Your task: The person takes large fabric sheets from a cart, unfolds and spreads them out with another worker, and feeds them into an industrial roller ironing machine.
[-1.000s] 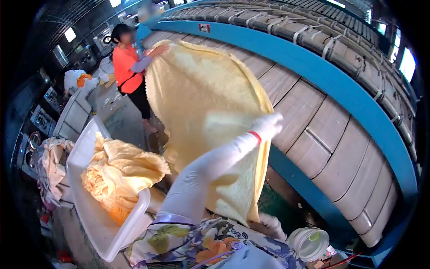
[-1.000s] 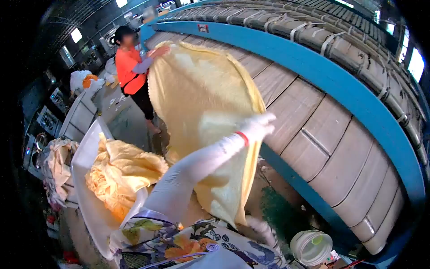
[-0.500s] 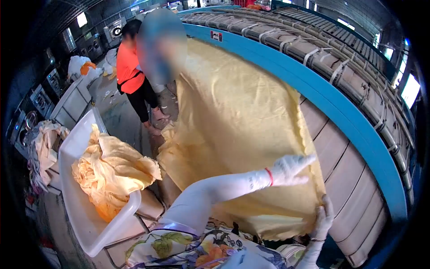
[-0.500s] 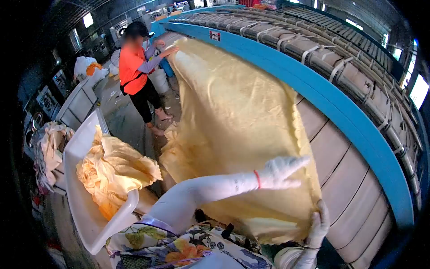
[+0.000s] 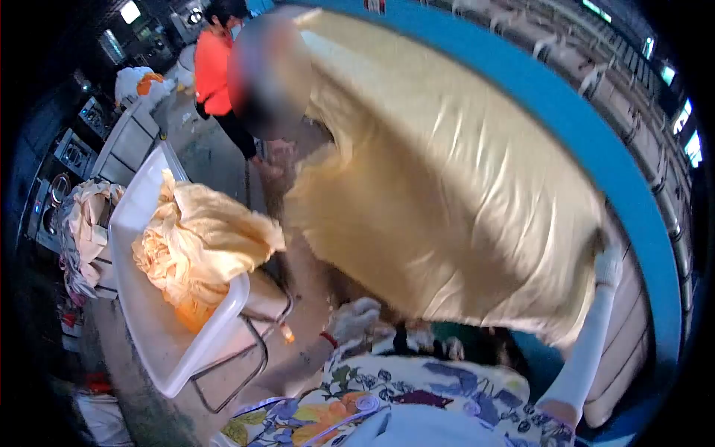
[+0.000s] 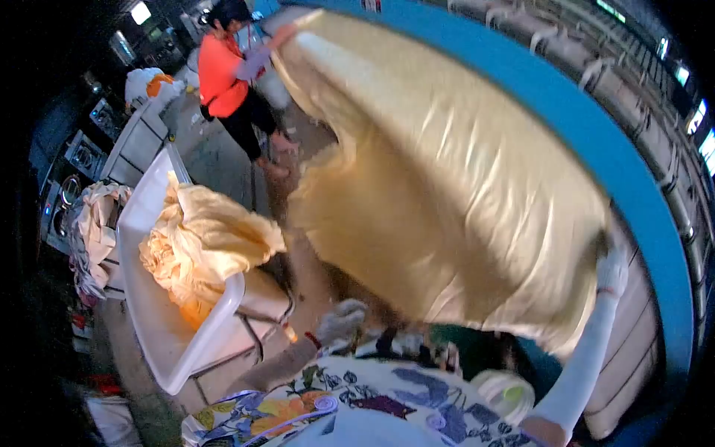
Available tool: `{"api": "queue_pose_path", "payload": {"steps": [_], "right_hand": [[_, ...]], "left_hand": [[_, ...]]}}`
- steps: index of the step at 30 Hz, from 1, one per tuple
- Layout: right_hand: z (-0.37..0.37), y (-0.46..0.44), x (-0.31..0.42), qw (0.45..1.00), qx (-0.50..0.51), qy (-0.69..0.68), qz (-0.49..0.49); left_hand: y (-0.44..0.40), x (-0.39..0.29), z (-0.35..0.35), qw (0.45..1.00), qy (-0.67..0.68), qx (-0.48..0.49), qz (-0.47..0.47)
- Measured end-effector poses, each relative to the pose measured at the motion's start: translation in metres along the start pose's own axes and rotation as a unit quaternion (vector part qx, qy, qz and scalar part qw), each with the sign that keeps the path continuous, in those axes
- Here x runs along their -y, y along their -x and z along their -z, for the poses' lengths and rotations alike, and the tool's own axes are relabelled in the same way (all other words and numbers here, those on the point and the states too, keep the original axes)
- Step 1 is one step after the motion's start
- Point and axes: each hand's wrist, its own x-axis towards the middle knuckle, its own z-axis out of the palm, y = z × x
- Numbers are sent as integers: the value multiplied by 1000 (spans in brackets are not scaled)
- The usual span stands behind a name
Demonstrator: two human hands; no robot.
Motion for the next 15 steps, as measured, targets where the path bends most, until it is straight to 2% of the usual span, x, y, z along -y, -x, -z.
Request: {"api": "queue_pose_path", "payload": {"steps": [2,3,4,5,6,7,8,9,10,11,12,13,15], "right_hand": [[13,10,28,995,-71,57,52],[43,32,71,995,-89,-5,48],[62,55,102,972,-163,-95,137],[93,86,139,943,-118,-265,162],[56,111,147,862,-27,-494,112],[34,145,161,743,121,-657,31],[3,165,163,760,184,-620,60],[-17,184,171,736,256,-627,-7],[-76,200,151,840,201,-503,25],[-128,230,127,773,200,-585,-143],[-229,259,71,743,151,-622,-194],[-236,270,45,732,143,-600,-290],[-217,279,17,718,140,-575,-366]], "left_hand": [[18,13,-10,999,-19,-23,-17],[19,-1,-14,1000,-2,-24,11],[21,-15,-19,999,15,-27,40],[23,-24,-26,998,29,-15,57],[24,-23,-31,999,14,7,35],[23,-22,-32,1000,-3,26,10],[24,-29,-29,999,-20,26,14],[25,-29,-26,998,-49,13,37],[27,-38,-20,998,-48,12,49],[30,-43,-13,997,-46,10,60],[32,-41,-10,996,-54,9,66],[32,-39,-6,996,-62,8,70],[28,-35,-5,995,-62,11,73]]}}
